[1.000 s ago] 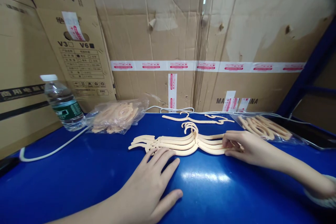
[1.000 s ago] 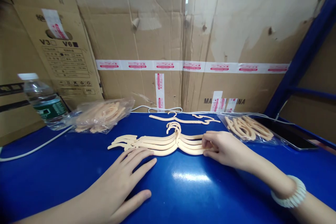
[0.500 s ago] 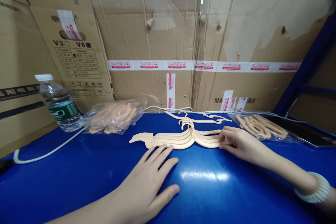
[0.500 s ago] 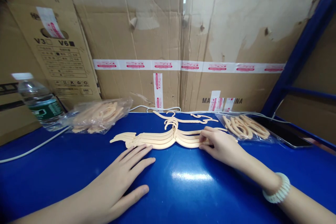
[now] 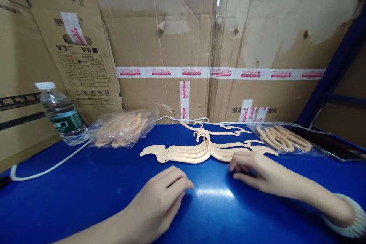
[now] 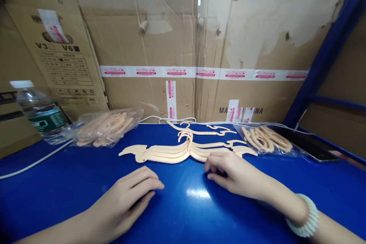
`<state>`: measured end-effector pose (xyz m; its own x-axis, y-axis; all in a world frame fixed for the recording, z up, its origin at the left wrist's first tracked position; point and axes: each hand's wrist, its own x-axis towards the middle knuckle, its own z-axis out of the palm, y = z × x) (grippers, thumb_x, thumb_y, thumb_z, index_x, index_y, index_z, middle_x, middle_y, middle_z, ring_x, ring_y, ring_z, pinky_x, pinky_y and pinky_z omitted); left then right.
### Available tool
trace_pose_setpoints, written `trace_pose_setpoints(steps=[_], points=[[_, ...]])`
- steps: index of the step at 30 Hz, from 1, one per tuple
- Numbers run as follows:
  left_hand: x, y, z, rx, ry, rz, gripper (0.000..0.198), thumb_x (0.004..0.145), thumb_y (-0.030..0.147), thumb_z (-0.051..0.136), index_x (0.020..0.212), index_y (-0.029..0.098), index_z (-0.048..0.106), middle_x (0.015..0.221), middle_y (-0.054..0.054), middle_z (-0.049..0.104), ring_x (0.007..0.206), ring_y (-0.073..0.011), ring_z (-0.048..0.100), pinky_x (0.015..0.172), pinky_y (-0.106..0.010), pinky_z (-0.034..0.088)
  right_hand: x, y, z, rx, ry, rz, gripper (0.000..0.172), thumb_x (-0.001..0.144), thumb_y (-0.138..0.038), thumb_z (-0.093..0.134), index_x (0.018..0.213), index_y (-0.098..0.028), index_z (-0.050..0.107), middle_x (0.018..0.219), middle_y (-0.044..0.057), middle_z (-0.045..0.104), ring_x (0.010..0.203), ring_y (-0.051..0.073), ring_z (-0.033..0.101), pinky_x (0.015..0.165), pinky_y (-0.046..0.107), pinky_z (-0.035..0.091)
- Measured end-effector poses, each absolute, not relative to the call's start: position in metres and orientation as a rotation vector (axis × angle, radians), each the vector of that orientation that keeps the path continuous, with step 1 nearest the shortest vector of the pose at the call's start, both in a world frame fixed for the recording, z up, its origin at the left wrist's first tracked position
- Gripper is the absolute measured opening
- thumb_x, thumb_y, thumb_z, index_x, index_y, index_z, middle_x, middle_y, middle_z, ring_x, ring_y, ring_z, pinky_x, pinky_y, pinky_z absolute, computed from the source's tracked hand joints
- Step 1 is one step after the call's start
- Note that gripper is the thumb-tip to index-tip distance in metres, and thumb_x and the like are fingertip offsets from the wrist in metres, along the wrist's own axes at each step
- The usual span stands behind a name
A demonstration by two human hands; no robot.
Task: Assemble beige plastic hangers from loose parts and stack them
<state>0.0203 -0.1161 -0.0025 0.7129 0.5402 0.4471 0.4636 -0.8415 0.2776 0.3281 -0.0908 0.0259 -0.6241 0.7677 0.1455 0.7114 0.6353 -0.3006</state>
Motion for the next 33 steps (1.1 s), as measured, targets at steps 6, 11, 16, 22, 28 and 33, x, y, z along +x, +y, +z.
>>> trace_pose_setpoints(steps=[6,11,16,22,28,33], points=[[0.0196,-0.1138,-0.0077,2.751,0.746,0.868,0.029,0.088,-0.002,0.041,0.098,0.020,0.057,0.089,-0.003,0.066,0.080,-0.0157,0.062,0.072,-0.024,0.049,0.3248,-0.0928,0.0240,-1.196,-2.622,0.387,0.011,0.090,-0.019,0.052,0.091,-0.021,0.063,0.073,0.000,0.061,0.065,0.014,0.053,0.060,0.023,0.039],[0.0189,-0.1142,-0.0060,2.732,0.736,0.904,0.029,0.085,-0.004,0.040,0.092,0.020,0.056,0.084,-0.002,0.066,0.075,-0.0141,0.061,0.068,-0.022,0.047,0.3265,-0.0906,0.0232,-1.196,-2.620,0.385,0.009,0.090,-0.020,0.053,0.090,-0.021,0.062,0.073,0.000,0.060,0.065,0.014,0.052,0.060,0.024,0.038],[0.0186,-0.1132,-0.0038,2.756,0.722,0.935,0.030,0.087,-0.003,0.038,0.089,0.019,0.058,0.079,-0.002,0.066,0.070,-0.0140,0.061,0.065,-0.022,0.047,0.3267,-0.0916,0.0229,-1.190,-2.619,0.381,0.010,0.090,-0.019,0.053,0.091,-0.021,0.062,0.074,0.000,0.060,0.066,0.014,0.053,0.061,0.024,0.038],[0.0172,-0.1096,-0.0052,2.718,0.742,0.962,0.035,0.088,-0.003,0.036,0.098,0.020,0.061,0.087,-0.003,0.069,0.077,-0.0149,0.064,0.069,-0.023,0.050,0.3257,-0.0925,0.0236,-1.205,-2.621,0.393,0.010,0.090,-0.020,0.052,0.092,-0.020,0.062,0.073,0.000,0.060,0.065,0.014,0.053,0.061,0.024,0.038],[0.0169,-0.1095,-0.0046,2.695,0.777,0.936,0.035,0.089,-0.002,0.038,0.103,0.020,0.061,0.093,-0.004,0.069,0.083,-0.0148,0.066,0.073,-0.022,0.051,0.3263,-0.0912,0.0229,-1.218,-2.622,0.413,0.010,0.090,-0.020,0.053,0.092,-0.021,0.063,0.075,0.000,0.061,0.067,0.014,0.053,0.061,0.024,0.039],[0.0165,-0.1079,-0.0053,2.678,0.771,0.975,0.031,0.090,-0.001,0.042,0.102,0.020,0.062,0.091,-0.003,0.071,0.081,-0.0130,0.067,0.073,-0.020,0.051,0.3267,-0.0924,0.0235,-1.224,-2.625,0.413,0.011,0.090,-0.019,0.052,0.092,-0.021,0.063,0.075,0.000,0.061,0.066,0.014,0.053,0.061,0.024,0.039]])
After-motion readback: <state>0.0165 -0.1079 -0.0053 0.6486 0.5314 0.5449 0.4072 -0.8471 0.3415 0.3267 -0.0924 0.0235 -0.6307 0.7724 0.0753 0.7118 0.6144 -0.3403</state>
